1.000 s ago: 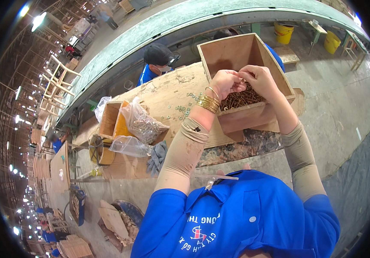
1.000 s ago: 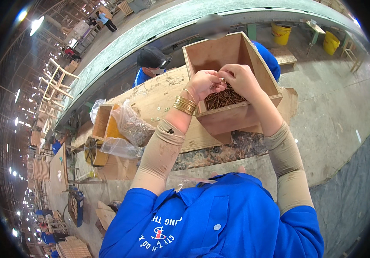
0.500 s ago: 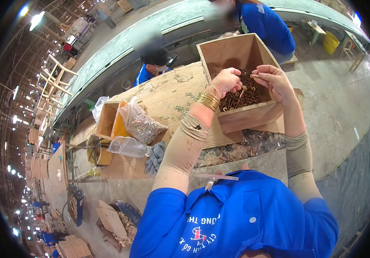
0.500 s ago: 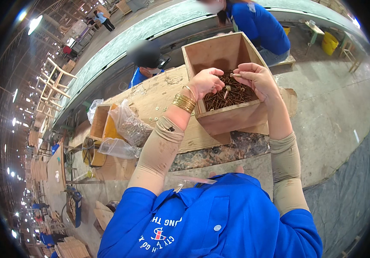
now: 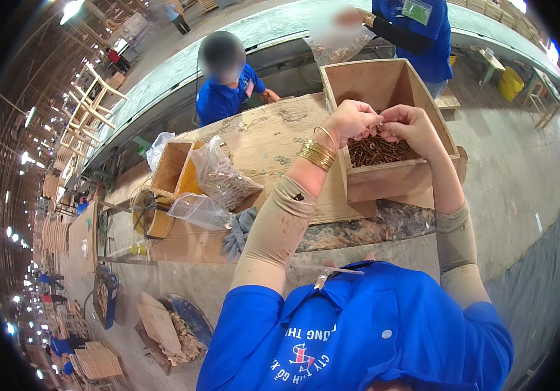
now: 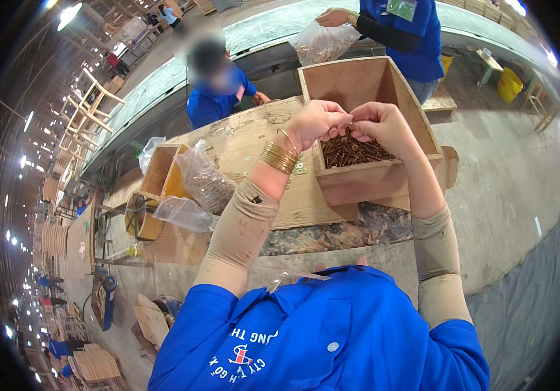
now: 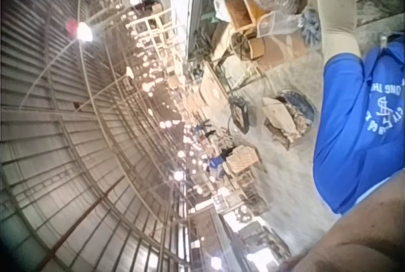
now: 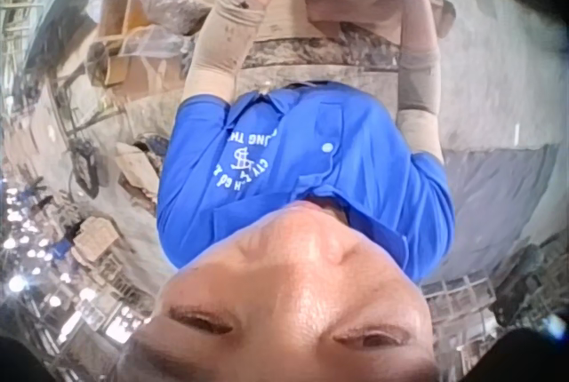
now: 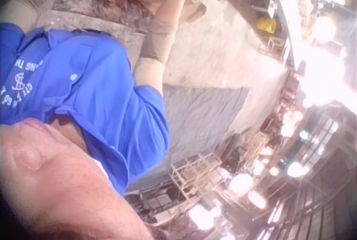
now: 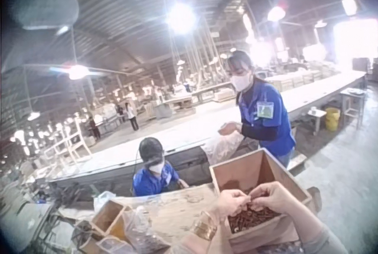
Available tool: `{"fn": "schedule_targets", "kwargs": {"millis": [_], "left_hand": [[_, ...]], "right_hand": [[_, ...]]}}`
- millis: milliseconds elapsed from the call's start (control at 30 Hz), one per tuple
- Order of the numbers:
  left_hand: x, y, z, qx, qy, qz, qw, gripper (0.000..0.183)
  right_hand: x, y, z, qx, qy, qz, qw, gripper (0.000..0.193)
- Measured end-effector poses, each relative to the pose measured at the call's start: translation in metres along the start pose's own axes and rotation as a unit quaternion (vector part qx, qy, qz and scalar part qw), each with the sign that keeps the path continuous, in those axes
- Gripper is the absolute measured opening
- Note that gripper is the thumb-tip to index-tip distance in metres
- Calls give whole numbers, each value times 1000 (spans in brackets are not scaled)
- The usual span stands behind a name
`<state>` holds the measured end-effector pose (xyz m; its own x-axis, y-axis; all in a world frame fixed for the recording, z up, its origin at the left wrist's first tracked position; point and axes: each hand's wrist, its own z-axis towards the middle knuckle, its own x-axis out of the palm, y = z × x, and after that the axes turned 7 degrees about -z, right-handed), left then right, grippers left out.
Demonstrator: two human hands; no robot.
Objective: The person picks small metal fasteners and washers from a wooden box and plastic bags on a workbench, then places them into a larger wooden bin. The person repeats this sorting and placement process while two coworkers perform similar tasks nearby.
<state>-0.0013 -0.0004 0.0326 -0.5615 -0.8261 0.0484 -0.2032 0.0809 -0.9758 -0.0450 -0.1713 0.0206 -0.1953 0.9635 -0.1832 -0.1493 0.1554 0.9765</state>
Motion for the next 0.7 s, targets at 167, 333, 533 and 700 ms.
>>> {"fn": "schedule_targets", "kwargs": {"millis": [167,333,533,700], "left_hand": [[-11,9,-16,48,-22,-82,995,9],[-87,90,-60,193,-154,-443,862,12],[-74,212,-79,109,-247,-628,730,13],[-60,240,-131,15,-335,-580,742,37]], "right_hand": [[13,5,-5,-44,37,-72,996,28],[37,24,-7,-62,-27,-74,995,31],[5,-1,-15,-46,-56,18,997,32],[55,0,16,-70,8,102,992,32]]}}
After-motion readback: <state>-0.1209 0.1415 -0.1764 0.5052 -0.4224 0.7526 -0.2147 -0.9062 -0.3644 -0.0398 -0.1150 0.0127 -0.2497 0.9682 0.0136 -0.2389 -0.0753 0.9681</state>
